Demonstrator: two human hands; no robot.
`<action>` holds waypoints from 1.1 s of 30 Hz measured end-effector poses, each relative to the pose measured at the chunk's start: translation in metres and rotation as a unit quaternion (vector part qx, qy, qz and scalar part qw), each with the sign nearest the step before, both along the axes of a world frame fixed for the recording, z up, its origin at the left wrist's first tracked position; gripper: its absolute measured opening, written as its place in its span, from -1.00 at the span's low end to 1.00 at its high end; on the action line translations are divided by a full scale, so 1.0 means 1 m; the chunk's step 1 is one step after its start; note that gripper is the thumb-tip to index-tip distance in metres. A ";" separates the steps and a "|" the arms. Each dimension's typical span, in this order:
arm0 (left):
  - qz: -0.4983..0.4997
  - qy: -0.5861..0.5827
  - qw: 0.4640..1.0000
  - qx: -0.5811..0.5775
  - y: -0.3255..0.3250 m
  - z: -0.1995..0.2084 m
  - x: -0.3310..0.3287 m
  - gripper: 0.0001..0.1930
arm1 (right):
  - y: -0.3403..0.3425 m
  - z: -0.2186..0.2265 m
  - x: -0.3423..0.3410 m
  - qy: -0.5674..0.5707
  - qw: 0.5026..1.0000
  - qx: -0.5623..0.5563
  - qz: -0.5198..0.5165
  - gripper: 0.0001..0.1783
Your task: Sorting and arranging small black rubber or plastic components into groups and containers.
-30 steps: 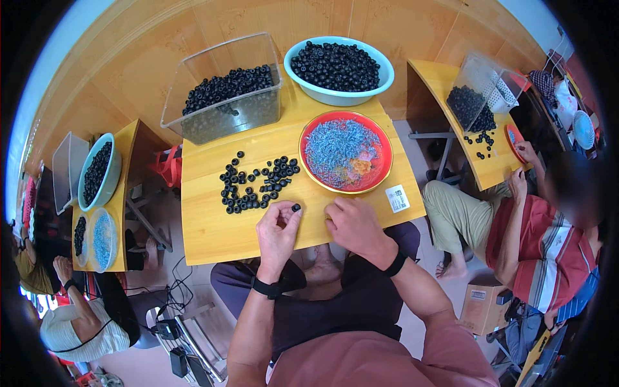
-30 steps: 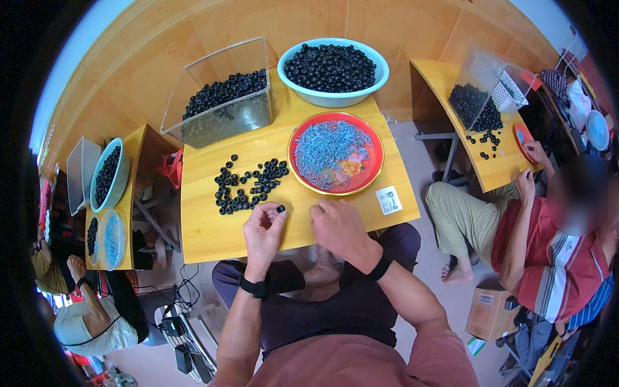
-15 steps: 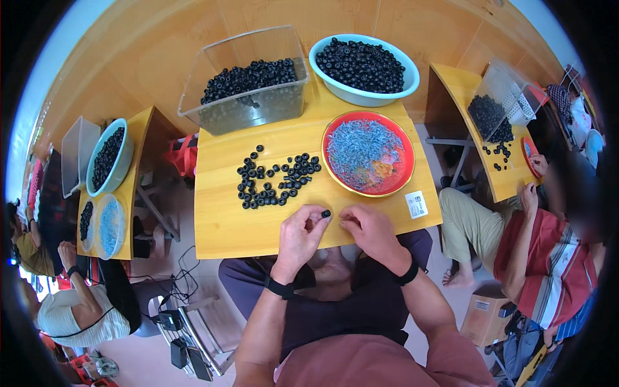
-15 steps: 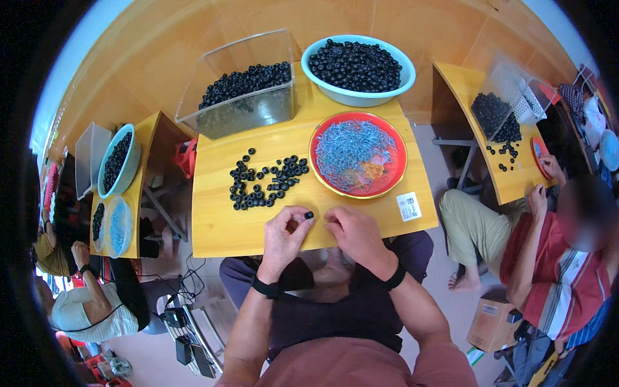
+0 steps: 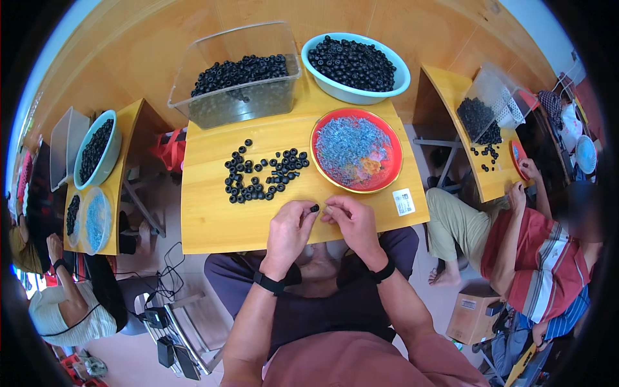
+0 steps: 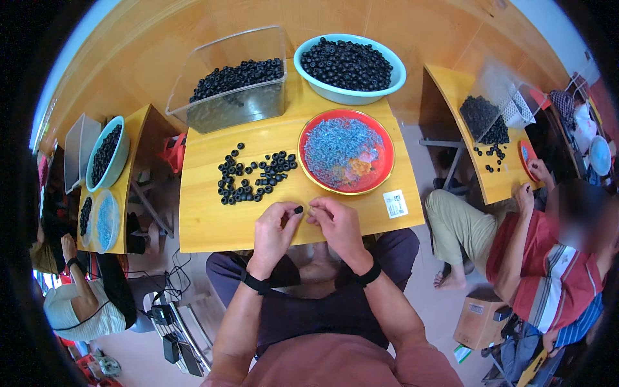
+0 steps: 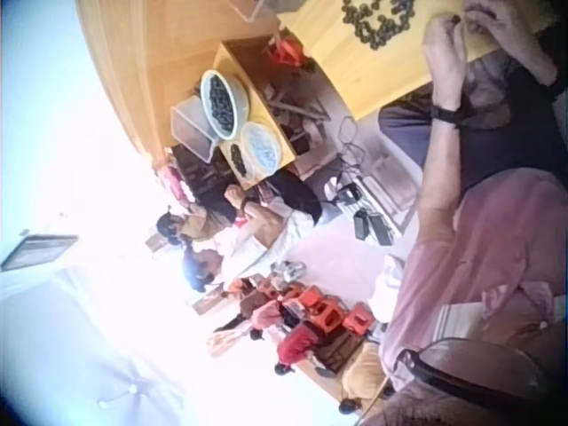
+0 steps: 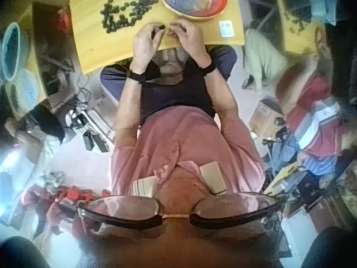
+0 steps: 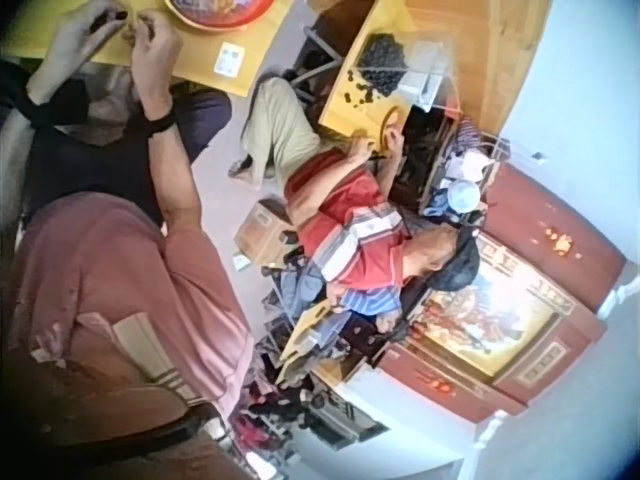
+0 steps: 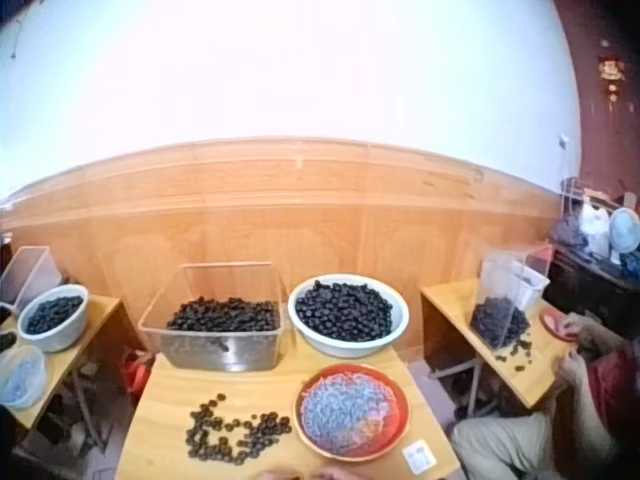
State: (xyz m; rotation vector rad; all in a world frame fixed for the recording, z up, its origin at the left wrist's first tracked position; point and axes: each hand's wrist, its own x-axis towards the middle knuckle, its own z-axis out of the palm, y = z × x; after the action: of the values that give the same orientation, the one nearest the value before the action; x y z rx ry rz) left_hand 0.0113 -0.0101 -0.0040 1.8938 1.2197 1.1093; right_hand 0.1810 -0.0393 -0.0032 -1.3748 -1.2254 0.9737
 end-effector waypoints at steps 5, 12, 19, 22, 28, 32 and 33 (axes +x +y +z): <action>-0.021 0.029 0.996 0.082 0.001 0.002 0.001 -0.81 | -0.002 0.010 -0.001 -0.027 1.000 0.015 0.000 -0.87; -0.028 0.011 0.997 0.073 0.000 0.006 -0.002 -0.80 | 0.004 0.027 -0.002 -0.201 0.977 0.067 0.034 -0.88; -0.043 -0.059 0.997 0.009 -0.004 0.012 -0.006 -0.77 | 0.012 0.037 0.000 -0.095 0.993 -0.014 0.068 -0.89; -0.044 -0.067 0.997 -0.006 -0.003 0.011 -0.009 -0.77 | 0.012 0.045 -0.006 -0.138 0.988 0.037 0.052 -0.90; -0.030 -0.081 0.995 -0.044 -0.001 0.012 -0.009 -0.76 | 0.014 0.047 -0.011 -0.227 0.967 0.103 0.046 -0.90; -0.027 -0.100 0.993 -0.063 0.000 0.011 -0.010 -0.75 | 0.015 0.050 -0.014 -0.226 0.968 0.094 0.046 -0.91; -0.027 -0.101 0.992 -0.063 0.000 0.011 -0.010 -0.75 | 0.015 0.051 -0.014 -0.225 0.969 0.094 0.047 -0.92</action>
State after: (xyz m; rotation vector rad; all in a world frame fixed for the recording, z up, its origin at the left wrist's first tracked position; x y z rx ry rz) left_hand 0.0016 -0.0105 0.0068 1.6658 1.0929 1.1370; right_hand 0.1669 -0.0244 0.0475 -1.4378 -1.6886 0.6016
